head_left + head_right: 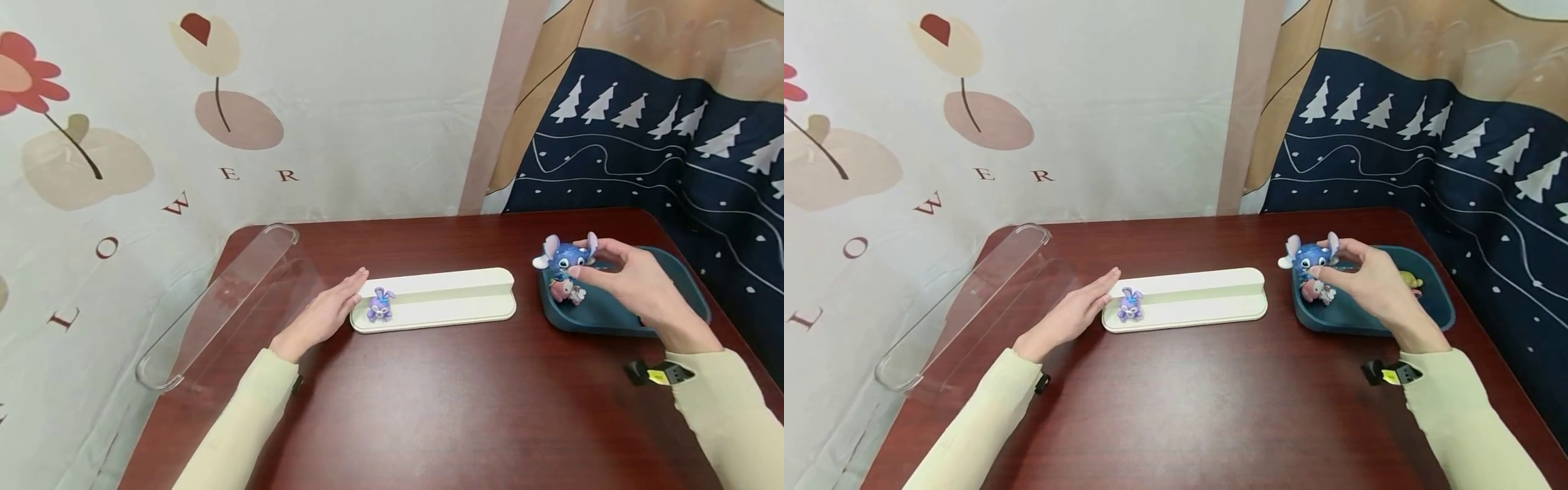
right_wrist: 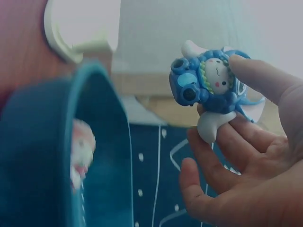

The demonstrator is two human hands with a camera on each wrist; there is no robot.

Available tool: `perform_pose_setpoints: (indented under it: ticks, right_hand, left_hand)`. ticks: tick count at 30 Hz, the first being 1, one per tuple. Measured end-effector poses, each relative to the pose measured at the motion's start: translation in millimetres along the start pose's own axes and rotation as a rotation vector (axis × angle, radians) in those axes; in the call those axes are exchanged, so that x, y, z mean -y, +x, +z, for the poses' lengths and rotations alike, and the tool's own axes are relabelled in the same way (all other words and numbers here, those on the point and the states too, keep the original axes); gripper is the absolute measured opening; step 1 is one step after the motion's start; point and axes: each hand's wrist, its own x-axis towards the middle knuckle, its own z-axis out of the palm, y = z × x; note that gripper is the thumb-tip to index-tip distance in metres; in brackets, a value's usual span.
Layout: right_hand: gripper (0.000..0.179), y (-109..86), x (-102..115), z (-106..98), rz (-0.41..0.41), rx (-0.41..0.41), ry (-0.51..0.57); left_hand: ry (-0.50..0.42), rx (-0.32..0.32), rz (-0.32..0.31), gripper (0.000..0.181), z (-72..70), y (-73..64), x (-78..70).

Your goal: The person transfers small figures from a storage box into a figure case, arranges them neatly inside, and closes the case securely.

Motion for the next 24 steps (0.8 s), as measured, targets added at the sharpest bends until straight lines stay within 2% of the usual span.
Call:
perform_pose_setpoints:
  ticks: [5, 10, 13, 24]
  right_hand:
    - [0.063, -1.3, 12, 24, -0.041, 0.009, 0.05]
    - [0.06, -3.9, 23, 56, -0.07, 0.056, 0.075]
    - [0.058, -4.7, 30, 73, -0.096, 0.079, 0.087]
    - [0.05, 5.3, 48, 137, -0.172, 0.085, 0.133]
  left_hand:
    - [-0.006, -0.002, -0.006, 0.054, -1.4, 1.2, -0.6]
    - [-0.003, 0.017, -0.007, 0.054, -2.0, 0.3, -0.7]
    - [-0.004, 0.003, -0.002, 0.054, -1.7, 0.6, -0.8]
    - [0.005, -0.005, -0.002, 0.054, -1.4, 0.6, -0.4]
